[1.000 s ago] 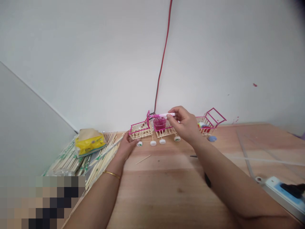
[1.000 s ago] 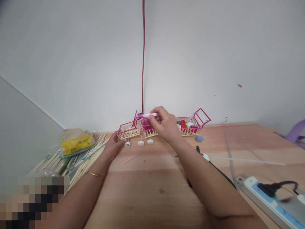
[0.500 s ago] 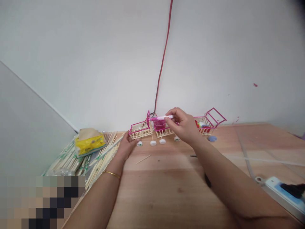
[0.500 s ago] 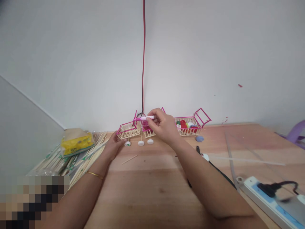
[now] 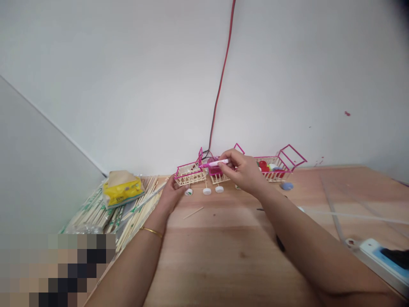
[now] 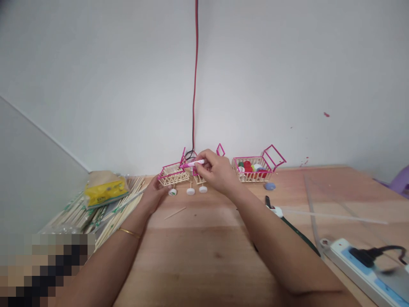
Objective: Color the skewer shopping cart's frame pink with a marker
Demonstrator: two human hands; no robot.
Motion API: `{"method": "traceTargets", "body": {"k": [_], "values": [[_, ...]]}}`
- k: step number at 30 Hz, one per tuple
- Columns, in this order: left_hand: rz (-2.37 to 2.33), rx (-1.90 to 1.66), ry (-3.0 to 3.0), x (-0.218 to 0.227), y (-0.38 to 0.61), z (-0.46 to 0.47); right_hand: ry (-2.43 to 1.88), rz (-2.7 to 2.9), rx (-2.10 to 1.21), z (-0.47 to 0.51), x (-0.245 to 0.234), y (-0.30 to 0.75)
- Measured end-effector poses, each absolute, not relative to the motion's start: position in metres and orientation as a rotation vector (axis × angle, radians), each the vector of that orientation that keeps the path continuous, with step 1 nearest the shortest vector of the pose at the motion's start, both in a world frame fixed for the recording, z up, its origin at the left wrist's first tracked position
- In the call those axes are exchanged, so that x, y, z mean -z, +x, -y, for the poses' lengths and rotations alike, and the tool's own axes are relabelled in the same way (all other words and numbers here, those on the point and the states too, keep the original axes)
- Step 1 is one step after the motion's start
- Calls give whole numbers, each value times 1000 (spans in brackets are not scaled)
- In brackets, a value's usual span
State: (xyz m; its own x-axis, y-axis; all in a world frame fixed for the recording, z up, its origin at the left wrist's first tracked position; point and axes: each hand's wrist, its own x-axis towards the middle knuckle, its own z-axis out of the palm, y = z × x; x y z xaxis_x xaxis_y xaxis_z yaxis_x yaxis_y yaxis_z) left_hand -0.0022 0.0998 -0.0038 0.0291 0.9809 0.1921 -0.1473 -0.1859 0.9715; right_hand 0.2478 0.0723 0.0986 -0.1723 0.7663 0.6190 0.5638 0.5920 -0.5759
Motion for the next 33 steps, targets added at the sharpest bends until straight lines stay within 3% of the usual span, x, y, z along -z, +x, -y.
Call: {"method": "traceTargets", "body": {"k": [33], "values": [[-989,-1380,1258,4,-3,-100,-1088,1949,-175,-70,-100,248]]}}
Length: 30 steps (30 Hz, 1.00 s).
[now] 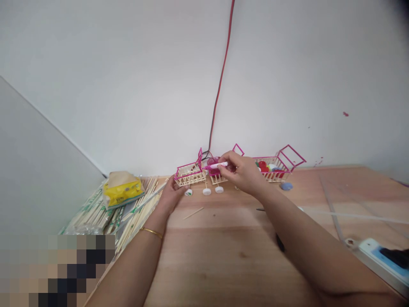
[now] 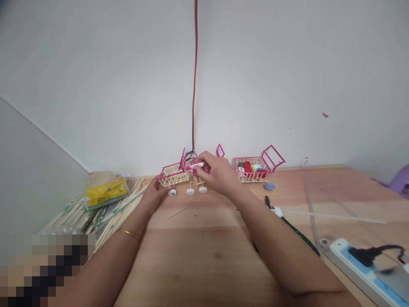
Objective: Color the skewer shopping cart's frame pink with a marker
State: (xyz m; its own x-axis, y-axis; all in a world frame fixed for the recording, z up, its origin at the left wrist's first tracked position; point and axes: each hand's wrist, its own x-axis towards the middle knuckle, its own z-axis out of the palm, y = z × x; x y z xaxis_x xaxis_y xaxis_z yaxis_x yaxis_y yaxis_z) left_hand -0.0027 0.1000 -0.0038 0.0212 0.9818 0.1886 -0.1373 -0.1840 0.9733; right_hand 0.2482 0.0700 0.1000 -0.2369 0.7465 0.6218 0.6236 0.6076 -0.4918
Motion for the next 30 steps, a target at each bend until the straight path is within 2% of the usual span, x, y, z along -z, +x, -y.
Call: {"method": "traceTargets", "body": {"k": [24,30], "values": [[-990,-1371,1279,2,-2,-99,-1136,1883,-178,-73,-97,247],[-992,-1375,1274,3,-2,-100,-1184,1912,-48,-82,-93,247]]}}
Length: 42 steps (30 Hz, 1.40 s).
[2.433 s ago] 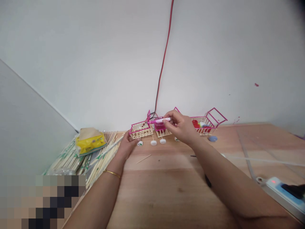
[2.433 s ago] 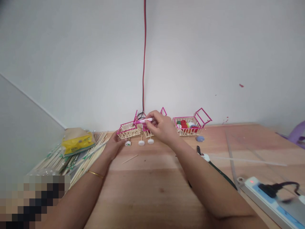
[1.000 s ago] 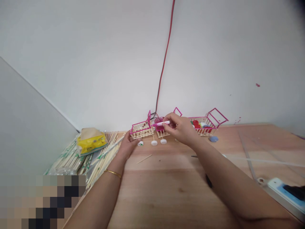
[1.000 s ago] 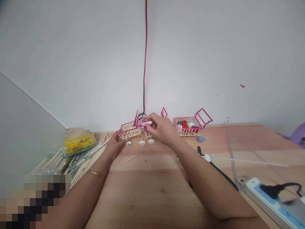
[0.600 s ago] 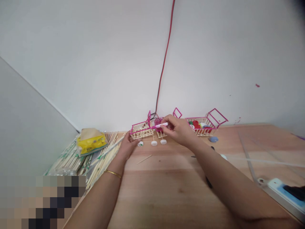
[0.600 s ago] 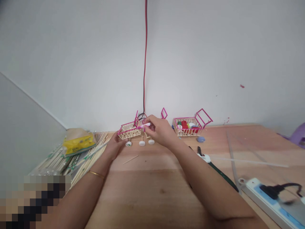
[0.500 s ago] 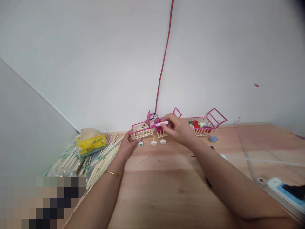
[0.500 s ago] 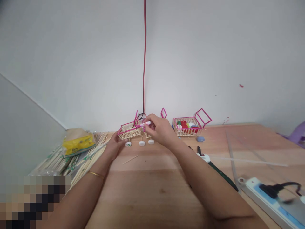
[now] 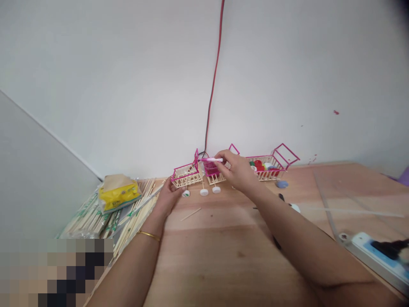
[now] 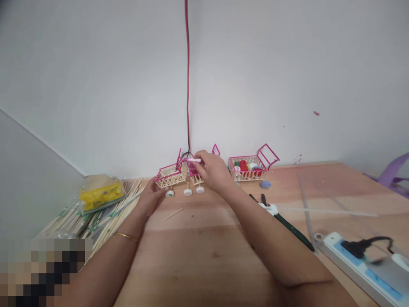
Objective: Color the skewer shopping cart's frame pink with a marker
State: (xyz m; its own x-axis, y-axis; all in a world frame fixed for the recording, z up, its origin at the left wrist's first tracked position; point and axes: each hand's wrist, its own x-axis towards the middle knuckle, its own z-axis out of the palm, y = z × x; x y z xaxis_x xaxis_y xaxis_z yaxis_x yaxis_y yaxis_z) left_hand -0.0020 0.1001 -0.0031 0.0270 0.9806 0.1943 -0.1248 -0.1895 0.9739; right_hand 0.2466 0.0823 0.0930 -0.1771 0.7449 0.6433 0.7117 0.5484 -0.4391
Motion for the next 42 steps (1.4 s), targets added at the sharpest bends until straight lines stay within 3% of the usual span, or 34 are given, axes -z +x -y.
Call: {"method": "traceTargets", "body": {"k": [5,42], "values": [[-1006,-1365,1263,3,-3,-100,-1120,1981,121,-95,-83,244],[-961,-1424,1197,20,-3,-106,-1023,1999,501,-114,-64,241]]}}
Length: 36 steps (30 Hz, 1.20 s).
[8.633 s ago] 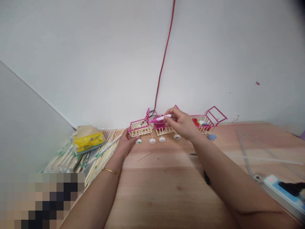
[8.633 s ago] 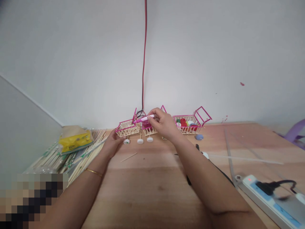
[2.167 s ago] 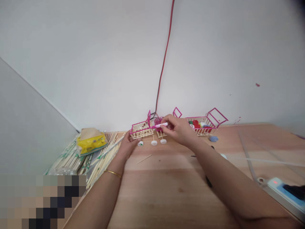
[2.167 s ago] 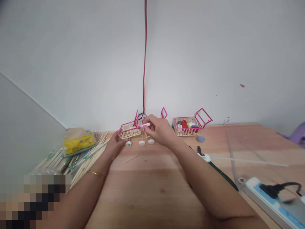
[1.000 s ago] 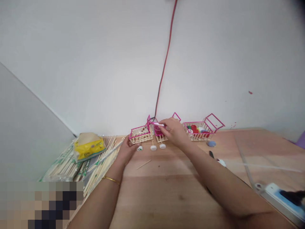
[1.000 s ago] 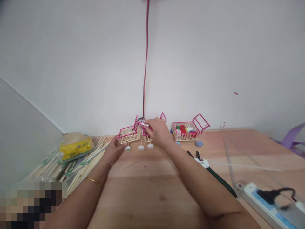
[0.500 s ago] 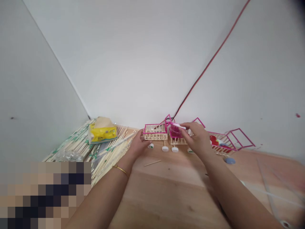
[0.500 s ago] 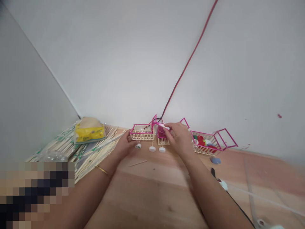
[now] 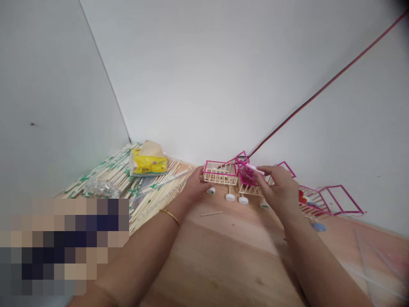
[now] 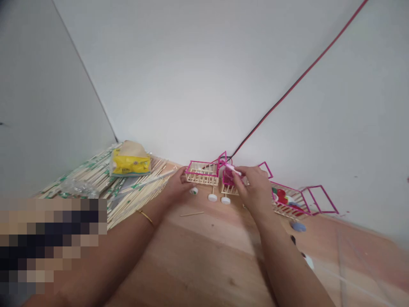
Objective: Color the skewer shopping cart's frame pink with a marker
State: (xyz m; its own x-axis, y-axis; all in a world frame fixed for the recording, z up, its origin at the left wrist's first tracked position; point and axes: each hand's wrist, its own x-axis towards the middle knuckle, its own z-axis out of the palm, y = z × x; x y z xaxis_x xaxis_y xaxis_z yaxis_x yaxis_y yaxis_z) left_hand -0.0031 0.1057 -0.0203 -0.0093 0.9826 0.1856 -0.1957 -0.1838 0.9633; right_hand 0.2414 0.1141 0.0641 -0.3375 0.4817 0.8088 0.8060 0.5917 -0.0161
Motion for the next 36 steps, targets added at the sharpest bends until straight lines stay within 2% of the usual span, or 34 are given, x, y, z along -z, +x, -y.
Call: {"method": "traceTargets", "body": {"k": [36], "values": [[-1006,-1383,1219,16,-4,-104,-1011,1957,432,-117,-62,246]]}}
